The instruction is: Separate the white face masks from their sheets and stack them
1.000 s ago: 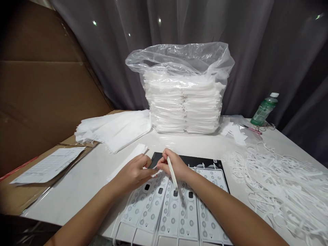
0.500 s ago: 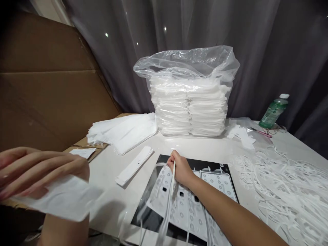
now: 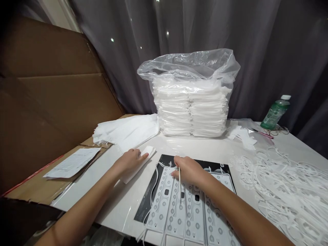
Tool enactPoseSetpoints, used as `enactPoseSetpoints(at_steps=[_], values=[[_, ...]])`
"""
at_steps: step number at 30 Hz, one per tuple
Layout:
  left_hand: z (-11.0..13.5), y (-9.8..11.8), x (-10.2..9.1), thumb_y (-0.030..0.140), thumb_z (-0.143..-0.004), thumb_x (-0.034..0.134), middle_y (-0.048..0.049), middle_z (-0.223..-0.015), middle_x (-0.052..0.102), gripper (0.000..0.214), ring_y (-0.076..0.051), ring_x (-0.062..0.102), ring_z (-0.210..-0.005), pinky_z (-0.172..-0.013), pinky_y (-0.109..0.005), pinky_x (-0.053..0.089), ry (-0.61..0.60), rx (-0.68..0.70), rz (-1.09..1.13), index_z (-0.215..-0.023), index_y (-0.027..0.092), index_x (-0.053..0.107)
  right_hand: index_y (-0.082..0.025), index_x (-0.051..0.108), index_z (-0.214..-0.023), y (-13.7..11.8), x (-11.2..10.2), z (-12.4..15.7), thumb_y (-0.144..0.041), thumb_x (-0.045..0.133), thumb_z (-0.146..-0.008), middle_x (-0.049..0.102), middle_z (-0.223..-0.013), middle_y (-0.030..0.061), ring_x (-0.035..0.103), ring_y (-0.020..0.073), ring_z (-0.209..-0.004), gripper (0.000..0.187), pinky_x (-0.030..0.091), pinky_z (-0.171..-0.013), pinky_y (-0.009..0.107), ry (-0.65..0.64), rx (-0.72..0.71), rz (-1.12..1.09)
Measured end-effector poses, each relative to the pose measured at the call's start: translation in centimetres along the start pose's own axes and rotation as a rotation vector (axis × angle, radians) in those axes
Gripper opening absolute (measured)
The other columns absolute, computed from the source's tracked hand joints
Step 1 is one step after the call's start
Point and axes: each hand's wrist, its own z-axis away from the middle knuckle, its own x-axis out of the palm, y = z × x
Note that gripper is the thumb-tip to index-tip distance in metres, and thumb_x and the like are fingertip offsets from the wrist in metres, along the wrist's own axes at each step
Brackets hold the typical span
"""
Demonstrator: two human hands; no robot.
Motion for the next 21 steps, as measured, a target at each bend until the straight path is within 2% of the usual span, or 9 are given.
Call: enactPoseSetpoints(at_steps=[2, 5, 10, 15, 18, 21], values=[[0.5, -0.2, 0.0, 0.074, -0.071, 0.048, -0.0232, -0.099, 0.065, 0.066, -0.039, 0.062, -0.088, -0.069, -0.042, 0.046, -0.076, -0.039, -0.081, -0.090, 0.012, 0.060, -0.023, 0.040, -0.067, -0.3, 0.0, 0.1, -0.017, 0.068, -0.068, 0.051, -0.065, -0.0012, 0.039, 0.0131, -0.055, 0.029, 0.025, -0.053, 0.026, -0.008, -0.004, -0.019], [0.9, 0.2, -0.3, 0.074, -0.063, 0.056, -0.0235, -0.102, 0.066, 0.074, -0.039, 0.064, -0.088, -0.066, -0.039, 0.046, -0.157, -0.076, -0.160, -0.101, 0.011, 0.059, -0.022, 0.035, -0.068, -0.2, 0.5, -0.2, -0.012, 0.062, -0.068, 0.056, -0.070, -0.0015, 0.045, 0.0132, -0.058, 0.029, 0.029, -0.054, 0.025, -0.025, -0.017, -0.167], [1.0, 1.7, -0.6, 0.068, -0.070, 0.053, -0.0257, -0.098, 0.069, 0.063, -0.039, 0.065, -0.087, -0.066, -0.039, 0.046, -0.263, -0.082, -0.207, -0.088, 0.009, 0.066, -0.023, 0.030, -0.068, 0.6, -0.1, -0.7, -0.016, 0.062, -0.066, 0.057, -0.068, -0.0027, 0.046, 0.0114, -0.057, 0.033, 0.033, -0.052, 0.023, -0.138, 0.067, -0.450], [2.0, 2.5, -1.0, 0.076, -0.066, 0.051, -0.0219, -0.095, 0.071, 0.070, -0.035, 0.067, -0.082, -0.065, -0.037, 0.047, -0.289, -0.071, -0.188, -0.086, 0.012, 0.068, -0.023, 0.031, -0.070, 0.8, -1.3, -0.5, -0.022, 0.060, -0.070, 0.047, -0.058, -0.0069, 0.034, 0.0076, -0.048, 0.030, 0.023, -0.045, 0.020, -0.224, 0.051, -0.624], [2.8, 2.8, -1.6, 0.080, -0.067, 0.044, -0.0247, -0.094, 0.070, 0.079, -0.038, 0.067, -0.079, -0.064, -0.040, 0.047, -0.277, -0.088, -0.203, -0.094, 0.009, 0.067, -0.023, 0.031, -0.070, 1.0, -1.6, -0.6, -0.021, 0.060, -0.069, 0.052, -0.062, -0.0047, 0.040, 0.0086, -0.051, 0.028, 0.024, -0.046, 0.019, -0.209, 0.053, -0.641], [2.9, 3.8, -2.4, 0.075, -0.077, 0.037, -0.0287, -0.109, 0.063, 0.079, -0.044, 0.061, -0.096, -0.073, -0.047, 0.045, -0.197, -0.056, -0.240, -0.107, 0.006, 0.061, -0.023, 0.032, -0.068, 1.5, -1.6, -0.9, -0.019, 0.062, -0.066, 0.059, -0.065, -0.0019, 0.047, 0.0100, -0.054, 0.030, 0.028, -0.047, 0.019, -0.222, 0.056, -0.640]])
